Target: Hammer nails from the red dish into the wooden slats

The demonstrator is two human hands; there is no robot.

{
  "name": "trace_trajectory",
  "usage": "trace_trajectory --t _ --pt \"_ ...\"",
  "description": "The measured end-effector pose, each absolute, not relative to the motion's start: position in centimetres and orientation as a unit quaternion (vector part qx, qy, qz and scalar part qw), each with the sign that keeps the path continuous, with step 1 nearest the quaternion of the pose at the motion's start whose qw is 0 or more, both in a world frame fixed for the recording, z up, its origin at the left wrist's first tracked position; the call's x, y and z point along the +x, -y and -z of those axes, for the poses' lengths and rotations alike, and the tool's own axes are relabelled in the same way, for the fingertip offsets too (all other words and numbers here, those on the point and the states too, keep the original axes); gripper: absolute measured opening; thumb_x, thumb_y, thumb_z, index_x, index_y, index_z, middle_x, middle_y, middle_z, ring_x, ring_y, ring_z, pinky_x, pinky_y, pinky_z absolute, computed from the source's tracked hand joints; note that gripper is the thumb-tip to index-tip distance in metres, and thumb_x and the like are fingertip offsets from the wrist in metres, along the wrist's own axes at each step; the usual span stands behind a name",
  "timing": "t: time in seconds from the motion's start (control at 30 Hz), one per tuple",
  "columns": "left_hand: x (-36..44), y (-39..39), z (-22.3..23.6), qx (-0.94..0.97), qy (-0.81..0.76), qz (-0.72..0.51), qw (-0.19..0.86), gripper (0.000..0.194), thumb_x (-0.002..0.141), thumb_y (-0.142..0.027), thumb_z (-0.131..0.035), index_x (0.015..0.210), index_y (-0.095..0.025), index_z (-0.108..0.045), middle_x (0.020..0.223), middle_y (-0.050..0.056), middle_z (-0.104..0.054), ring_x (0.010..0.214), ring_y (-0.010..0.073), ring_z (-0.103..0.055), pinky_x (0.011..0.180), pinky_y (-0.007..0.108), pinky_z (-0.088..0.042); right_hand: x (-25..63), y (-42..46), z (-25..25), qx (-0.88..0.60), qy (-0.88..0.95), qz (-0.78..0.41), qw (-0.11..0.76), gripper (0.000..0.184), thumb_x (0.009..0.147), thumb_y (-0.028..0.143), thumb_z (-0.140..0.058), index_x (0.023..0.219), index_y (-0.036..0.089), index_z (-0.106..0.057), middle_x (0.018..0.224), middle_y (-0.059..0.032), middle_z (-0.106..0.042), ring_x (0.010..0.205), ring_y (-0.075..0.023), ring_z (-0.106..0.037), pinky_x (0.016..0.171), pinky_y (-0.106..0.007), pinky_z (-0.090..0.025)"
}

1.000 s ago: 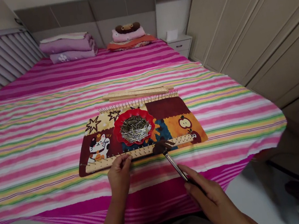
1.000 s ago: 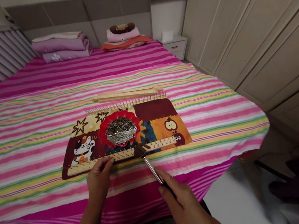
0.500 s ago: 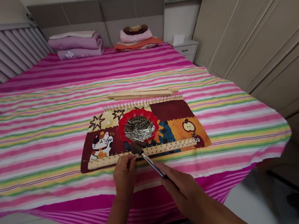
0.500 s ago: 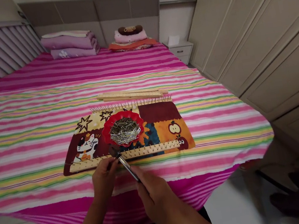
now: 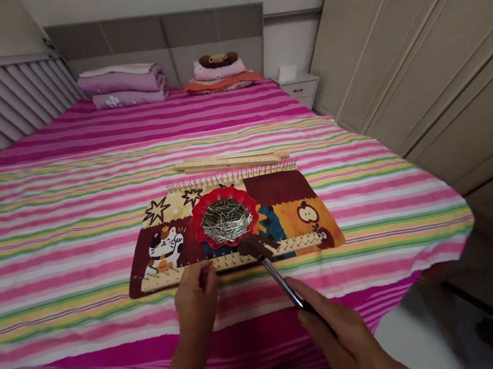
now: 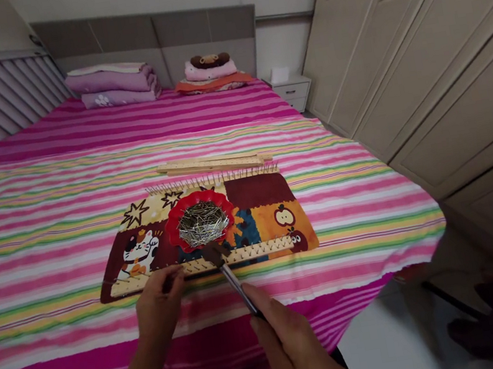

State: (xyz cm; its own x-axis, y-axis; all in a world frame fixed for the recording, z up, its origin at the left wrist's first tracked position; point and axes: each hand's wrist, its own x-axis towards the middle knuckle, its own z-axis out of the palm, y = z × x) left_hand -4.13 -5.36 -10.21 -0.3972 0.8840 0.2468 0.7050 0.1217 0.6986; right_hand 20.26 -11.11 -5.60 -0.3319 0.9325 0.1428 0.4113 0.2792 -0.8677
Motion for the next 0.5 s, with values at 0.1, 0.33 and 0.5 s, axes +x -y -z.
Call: trace_trajectory --t 0.1,0.33,0.5 --pt "-4.6 4.1 8.0 0.564 -0.735 -0.374 0.055 0.023 0.079 -0.036 -0.048 0.085 -0.022 -0.066 0.084 0.004 -0.066 0.077 0.0173 -0.059 0.072 0.027 -0.044 21.6 11.9 7.1 -0.498 0.698 -0.384 0.342 0.047 0.094 0.027 -0.044 0.141 0.024 -0.041 0.122 -0.0057 -0.065 0.110 -0.0163 -0.062 0.096 -0.028 -0.047" --pt "-3.7 -2.5 5.6 0.629 -0.771 -0.092 -0.034 0.026 0.078 -0.029 -0.047 0.079 -0.019 -0.071 0.089 0.012 -0.068 0.089 0.0285 -0.057 0.078 0.039 -0.039 22.6 12.2 8.2 -0.513 0.671 -0.406 0.349 0.046 0.094 0.030 -0.044 0.140 0.026 -0.043 0.130 -0.0033 -0.060 0.121 -0.0164 -0.054 0.102 -0.029 -0.041" --pt "-2.7 -4.6 5.8 0.622 -0.782 0.010 -0.025 0.028 0.075 -0.029 -0.047 0.082 -0.015 -0.071 0.093 0.018 -0.069 0.094 0.0321 -0.058 0.078 0.042 -0.036 22.7 12.3 8.1 -0.506 0.670 -0.410 0.357 0.047 0.094 0.029 -0.045 0.141 0.027 -0.042 0.131 -0.0032 -0.059 0.120 -0.0161 -0.055 0.101 -0.028 -0.041"
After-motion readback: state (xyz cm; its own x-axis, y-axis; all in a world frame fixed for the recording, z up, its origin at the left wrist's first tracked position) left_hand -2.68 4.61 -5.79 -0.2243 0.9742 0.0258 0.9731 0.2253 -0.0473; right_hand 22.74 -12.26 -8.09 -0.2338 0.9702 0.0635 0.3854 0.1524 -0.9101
